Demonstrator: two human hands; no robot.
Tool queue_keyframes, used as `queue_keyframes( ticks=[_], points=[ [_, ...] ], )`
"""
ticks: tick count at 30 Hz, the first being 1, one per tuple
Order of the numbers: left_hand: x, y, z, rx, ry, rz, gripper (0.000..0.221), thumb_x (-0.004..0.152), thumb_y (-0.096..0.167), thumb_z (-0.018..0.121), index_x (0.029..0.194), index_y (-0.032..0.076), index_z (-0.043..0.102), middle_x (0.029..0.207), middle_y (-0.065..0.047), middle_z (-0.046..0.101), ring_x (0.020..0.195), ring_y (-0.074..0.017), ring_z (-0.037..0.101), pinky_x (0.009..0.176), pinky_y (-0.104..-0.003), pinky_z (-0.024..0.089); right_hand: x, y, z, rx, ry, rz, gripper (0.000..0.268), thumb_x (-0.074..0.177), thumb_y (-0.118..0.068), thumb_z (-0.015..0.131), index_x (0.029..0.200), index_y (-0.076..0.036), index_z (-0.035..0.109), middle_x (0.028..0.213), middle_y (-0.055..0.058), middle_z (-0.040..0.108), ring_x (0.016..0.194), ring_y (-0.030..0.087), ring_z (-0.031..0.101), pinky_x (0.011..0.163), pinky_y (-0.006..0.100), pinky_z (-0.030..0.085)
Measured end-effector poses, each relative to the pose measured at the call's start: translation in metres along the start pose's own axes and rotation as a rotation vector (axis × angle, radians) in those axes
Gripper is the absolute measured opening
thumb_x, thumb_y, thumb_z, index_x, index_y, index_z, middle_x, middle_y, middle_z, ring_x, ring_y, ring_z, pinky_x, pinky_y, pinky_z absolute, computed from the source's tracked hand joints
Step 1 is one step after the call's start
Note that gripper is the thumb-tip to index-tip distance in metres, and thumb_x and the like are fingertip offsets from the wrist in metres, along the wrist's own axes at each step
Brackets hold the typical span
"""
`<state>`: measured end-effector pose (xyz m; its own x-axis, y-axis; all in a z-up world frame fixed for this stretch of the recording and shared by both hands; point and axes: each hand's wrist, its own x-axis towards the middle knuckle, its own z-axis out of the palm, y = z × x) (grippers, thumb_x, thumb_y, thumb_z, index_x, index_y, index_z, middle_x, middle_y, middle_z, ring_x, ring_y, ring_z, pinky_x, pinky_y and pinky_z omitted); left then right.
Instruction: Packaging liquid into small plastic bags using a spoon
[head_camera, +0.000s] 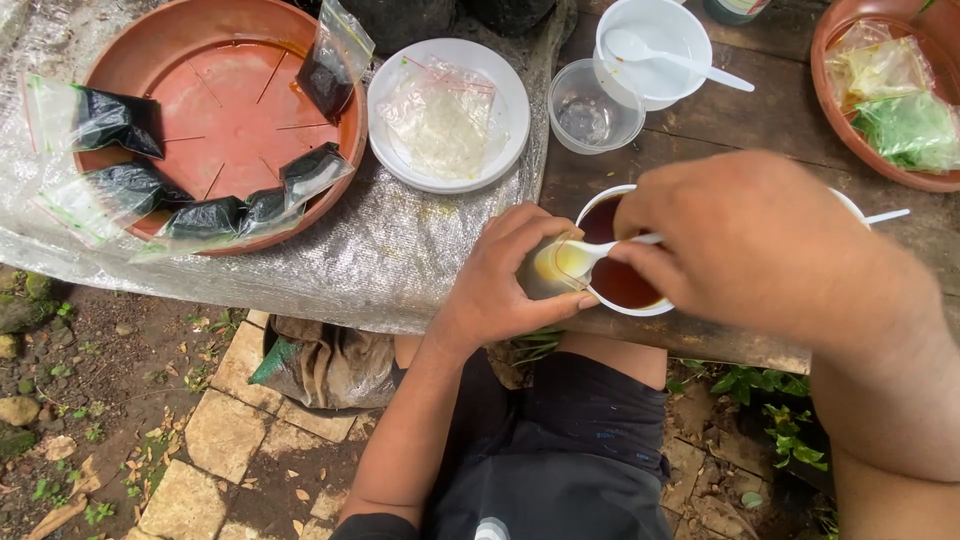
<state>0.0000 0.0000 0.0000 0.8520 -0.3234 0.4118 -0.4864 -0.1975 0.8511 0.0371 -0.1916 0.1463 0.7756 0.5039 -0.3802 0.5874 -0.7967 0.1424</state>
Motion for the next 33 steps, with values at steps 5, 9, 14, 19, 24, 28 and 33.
queue_keyframes(
  ticks=[5,9,14,19,24,28,33],
  points=[
    [0.000,-0.002,0.000,0.009,-0.013,-0.018,0.052,0.080,0.038,0.085,0.117,0.009,0.063,0.105,-0.005,0.060,0.096,-0.0201,0.058,0.089,-0.033,0.044,-0.007,-0.019,0.012,-0.089,0.196,-0.130,0.027,0.095,-0.038,0.064,0.076,-0.019,0.065,0.070,0.000,0.065,0.060,0.033,0.066,0.064,0.046,0.053],
    [-0.001,-0.004,0.001,0.012,-0.006,-0.010,0.054,0.079,0.039,0.086,0.118,0.009,0.064,0.106,-0.005,0.060,0.096,-0.0192,0.058,0.088,-0.032,0.044,-0.013,0.003,0.010,0.023,0.090,-0.044,0.022,0.096,-0.045,0.061,0.087,-0.026,0.069,0.078,-0.007,0.067,0.069,0.026,0.066,0.067,0.042,0.052],
    [-0.001,-0.006,0.001,0.011,-0.004,-0.016,0.057,0.078,0.040,0.085,0.120,0.007,0.064,0.108,-0.006,0.061,0.099,-0.0200,0.058,0.089,-0.034,0.046,-0.017,0.081,0.046,0.399,0.252,-0.117,0.021,0.084,-0.042,0.075,0.092,-0.022,0.080,0.072,-0.008,0.077,0.064,0.011,0.069,0.061,0.030,0.052],
    [0.000,-0.006,0.002,0.006,-0.022,-0.017,0.057,0.078,0.039,0.086,0.120,0.008,0.063,0.108,-0.006,0.061,0.097,-0.0199,0.057,0.090,-0.033,0.046,0.002,0.134,0.091,0.573,-0.047,0.157,0.019,0.083,-0.032,0.078,0.093,-0.021,0.090,0.070,-0.003,0.086,0.056,0.010,0.068,0.054,0.027,0.049],
    [0.002,-0.005,0.004,0.011,-0.022,-0.039,0.054,0.077,0.037,0.087,0.117,0.008,0.064,0.106,-0.005,0.061,0.095,-0.0191,0.057,0.087,-0.032,0.046,0.019,0.126,0.082,0.640,-0.263,0.263,0.021,0.087,-0.028,0.078,0.097,-0.016,0.092,0.086,-0.001,0.091,0.080,0.011,0.078,0.080,0.031,0.062],
    [0.003,-0.006,0.006,0.017,-0.006,-0.039,0.054,0.076,0.036,0.088,0.116,0.008,0.064,0.107,-0.006,0.062,0.096,-0.0197,0.059,0.090,-0.032,0.048,0.020,0.130,0.094,0.654,-0.285,0.231,0.021,0.086,-0.031,0.078,0.095,-0.019,0.093,0.080,-0.003,0.091,0.071,0.010,0.074,0.072,0.030,0.057],
    [0.005,-0.007,0.007,0.036,-0.020,-0.030,0.053,0.077,0.037,0.087,0.116,0.008,0.065,0.108,-0.006,0.063,0.097,-0.0208,0.060,0.090,-0.034,0.048,0.015,0.127,0.107,0.688,-0.297,0.161,0.023,0.084,-0.035,0.076,0.095,-0.023,0.092,0.083,-0.008,0.092,0.070,0.008,0.078,0.069,0.027,0.059]
  ],
)
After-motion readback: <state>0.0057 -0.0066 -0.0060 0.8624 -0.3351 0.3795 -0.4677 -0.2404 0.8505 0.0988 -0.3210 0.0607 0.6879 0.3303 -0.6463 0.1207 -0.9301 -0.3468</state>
